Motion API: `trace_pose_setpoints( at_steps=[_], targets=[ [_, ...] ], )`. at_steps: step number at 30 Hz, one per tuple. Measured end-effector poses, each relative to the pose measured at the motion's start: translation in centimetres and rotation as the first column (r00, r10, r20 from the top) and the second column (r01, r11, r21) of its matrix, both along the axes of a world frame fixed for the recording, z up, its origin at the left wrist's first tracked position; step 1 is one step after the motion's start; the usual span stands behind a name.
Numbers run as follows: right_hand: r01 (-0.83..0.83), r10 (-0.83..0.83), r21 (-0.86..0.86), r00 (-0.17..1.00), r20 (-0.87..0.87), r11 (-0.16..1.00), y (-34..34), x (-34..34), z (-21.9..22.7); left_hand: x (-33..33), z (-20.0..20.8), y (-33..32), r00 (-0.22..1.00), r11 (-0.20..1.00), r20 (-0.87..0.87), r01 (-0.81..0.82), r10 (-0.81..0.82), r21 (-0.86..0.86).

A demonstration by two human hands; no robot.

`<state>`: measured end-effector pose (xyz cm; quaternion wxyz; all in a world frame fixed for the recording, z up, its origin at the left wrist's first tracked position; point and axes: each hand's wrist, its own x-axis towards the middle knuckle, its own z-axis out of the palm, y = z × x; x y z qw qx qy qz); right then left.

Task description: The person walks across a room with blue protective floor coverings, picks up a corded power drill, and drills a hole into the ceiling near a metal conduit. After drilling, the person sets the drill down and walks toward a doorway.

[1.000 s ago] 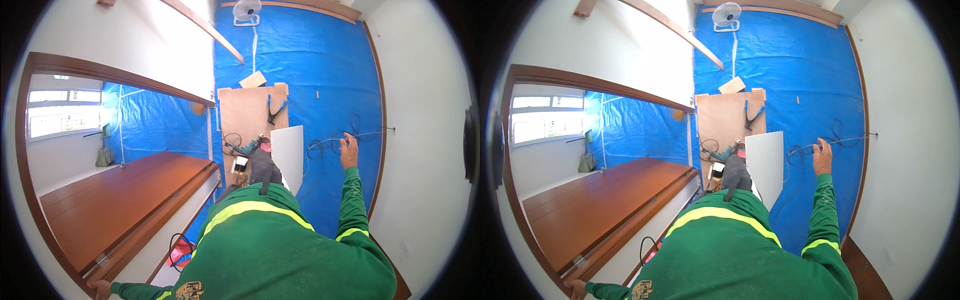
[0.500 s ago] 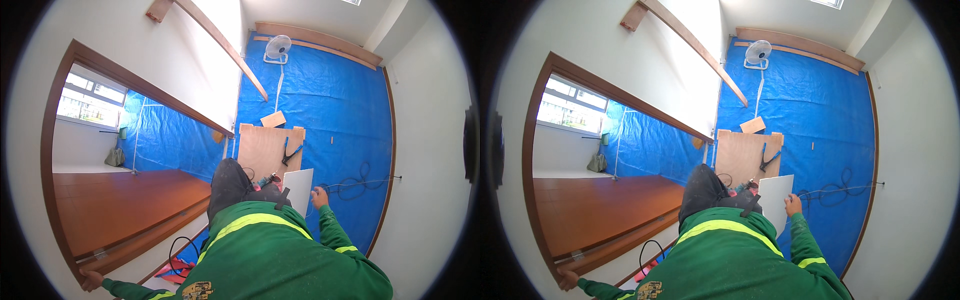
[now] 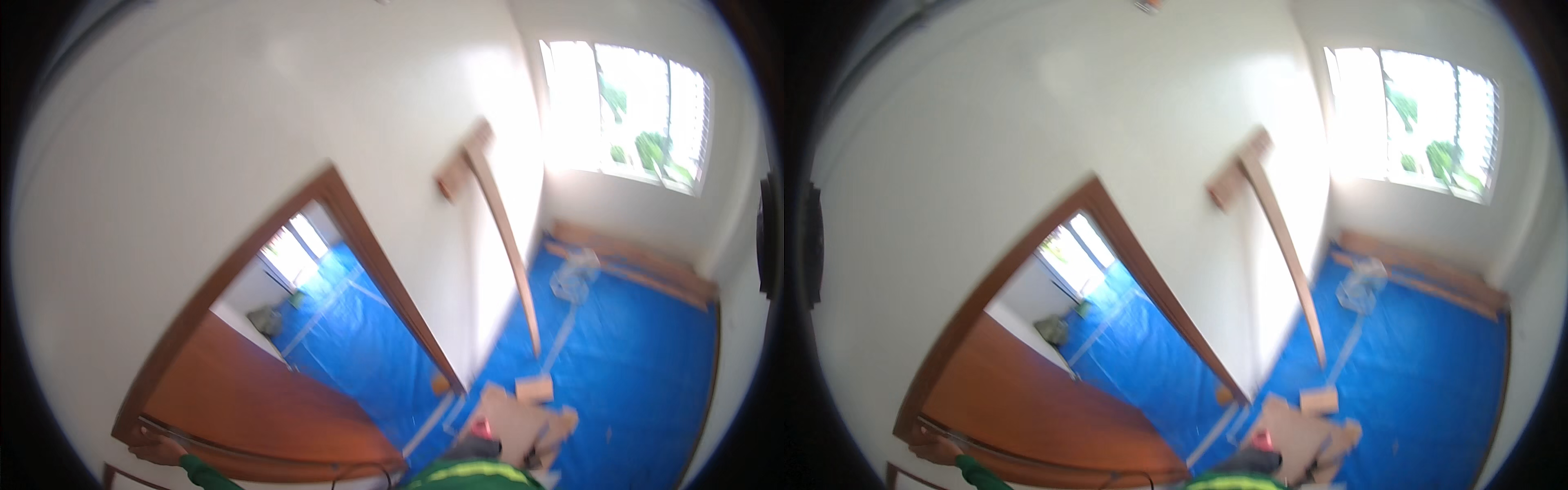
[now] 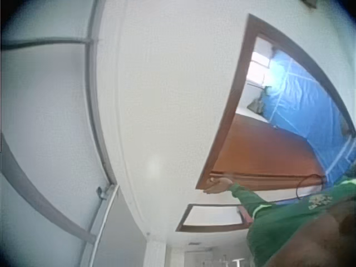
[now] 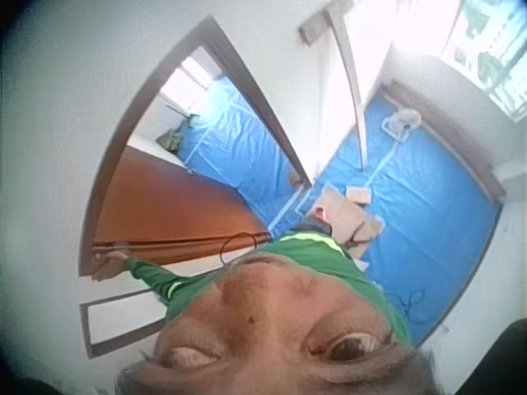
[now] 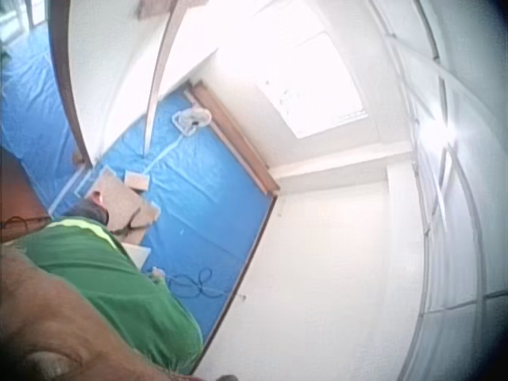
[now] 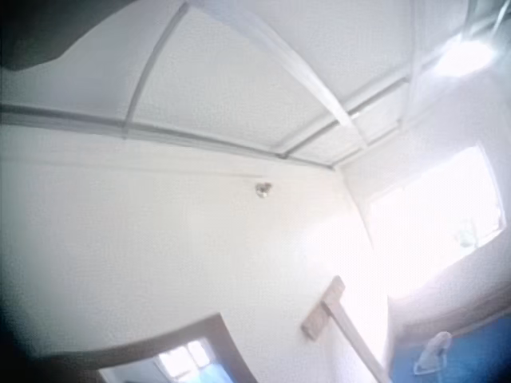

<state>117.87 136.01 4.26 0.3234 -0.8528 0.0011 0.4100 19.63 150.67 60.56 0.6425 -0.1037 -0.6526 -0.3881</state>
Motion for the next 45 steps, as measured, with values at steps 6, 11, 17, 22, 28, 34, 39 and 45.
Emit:
trace_pose_setpoints(
  at_steps=[6,11,17,22,28,34,39,45],
  targets=[
    [-0.287,0.283,0.071,0.957,0.059,0.955,21.2,1.5,4.3,-1.2,-4.0,-0.6,0.986,0.988,0.076,-0.151,0.148,0.029],
    [-0.516,0.496,0.23,0.857,0.141,0.825,37.3,-2.7,5.5,-0.3,-3.7,-1.6,0.99,0.991,0.074,-0.126,0.123,0.037],
    [-0.548,0.605,0.621,0.783,0.145,0.56,54.2,-14.2,8.5,0.9,-3.3,-1.0,0.986,0.991,0.102,-0.133,0.129,0.026],
    [-0.689,0.781,0.689,0.55,0.296,0.225,53.3,-24.2,11.0,0.8,-3.2,-1.3,0.991,0.996,0.111,0.061,-0.069,0.068],
    [-0.742,0.913,0.611,0.4,0.073,0.276,49.8,-23.6,6.0,1.9,-3.2,-4.2,0.988,0.998,0.148,0.053,-0.046,-0.041],
    [-0.641,0.92,0.723,0.392,0.022,0.256,57.7,-24.5,-0.4,7.7,-8.1,-3.3,0.857,0.949,0.416,0.313,-0.303,0.046],
    [-0.753,0.977,0.649,0.039,0.208,-0.108,61.2,-26.4,1.8,21.0,-18.0,-5.5,0.469,0.913,0.839,0.402,-0.276,0.076],
    [-0.874,0.901,0.29,-0.298,0.316,-0.391,64.7,-15.5,15.1,40.8,-40.9,-3.9,-0.539,0.571,0.82,0.741,0.192,0.353]
  ],
)
